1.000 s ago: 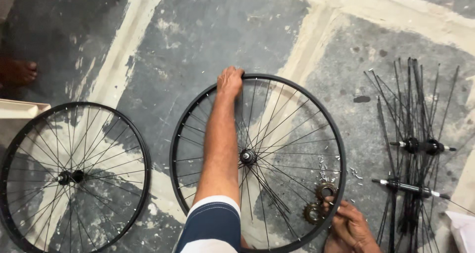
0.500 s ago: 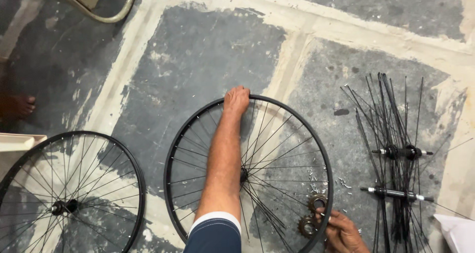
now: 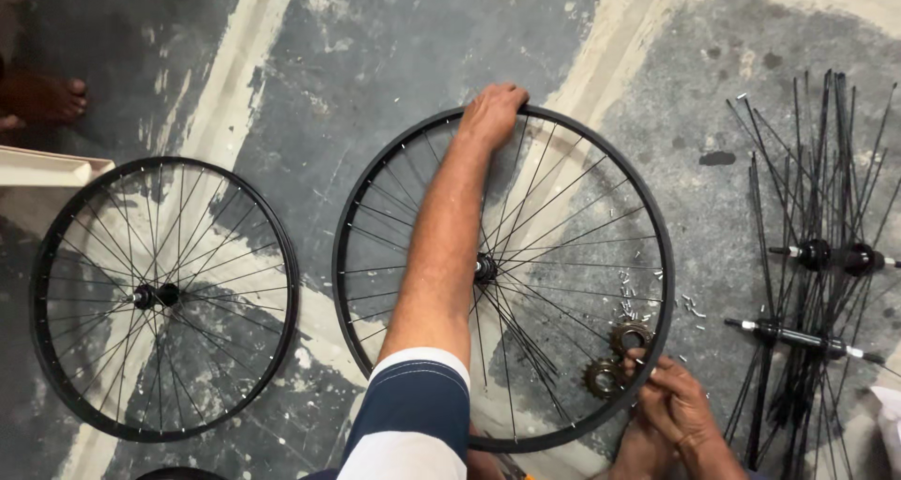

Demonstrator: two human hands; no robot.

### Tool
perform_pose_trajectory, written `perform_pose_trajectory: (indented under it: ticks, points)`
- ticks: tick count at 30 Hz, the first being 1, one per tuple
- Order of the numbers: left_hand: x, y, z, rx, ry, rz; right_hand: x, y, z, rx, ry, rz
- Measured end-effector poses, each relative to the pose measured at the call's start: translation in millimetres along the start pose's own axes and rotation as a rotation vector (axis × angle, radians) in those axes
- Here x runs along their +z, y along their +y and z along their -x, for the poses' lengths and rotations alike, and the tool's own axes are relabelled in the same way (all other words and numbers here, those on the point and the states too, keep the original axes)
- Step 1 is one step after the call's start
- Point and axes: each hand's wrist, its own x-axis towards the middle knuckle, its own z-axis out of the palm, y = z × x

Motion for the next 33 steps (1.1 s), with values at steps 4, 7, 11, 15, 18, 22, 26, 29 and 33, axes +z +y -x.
perform_pose_trajectory:
  ticks: [4, 7, 11, 15, 18, 22, 26, 29, 33]
  points:
    - [12, 14, -11, 0.048, -0.020, -0.044, -1, 1, -1, -0.005, -0.028, -0.008]
    - [22, 16, -17, 0.003, -0.016, -0.136, -1, -1, 0, -0.001, -0.002, -0.019]
    - [22, 7, -16, 0.039, 0.020, -0.112, -2, 0, -1, -0.009, -0.021, -0.025]
    - [20, 0, -18, 0.072, -0.019, -0.122, -3, 1, 0, -0.001, 0.006, -0.004]
    - [19, 5, -12, 0.056, 0.020, -0.116, -3, 1, -1, 0.001, 0.017, 0.007]
    - [6, 41, 10, 0.094, 0.316, -0.010, 3, -2, -2, -0.014, -0.050, 0.060]
    - [9, 146, 89, 0.075, 0.386, 0.361, 20, -7, 2, -0.024, -0.060, 0.087]
    - [21, 208, 169, 0.139, 0.117, 0.569, 20, -14, 7, -0.082, -0.143, 0.349]
    - [53, 246, 260, 0.090, -0.145, 0.486, 31, -13, 9, -0.071, -0.152, 0.152]
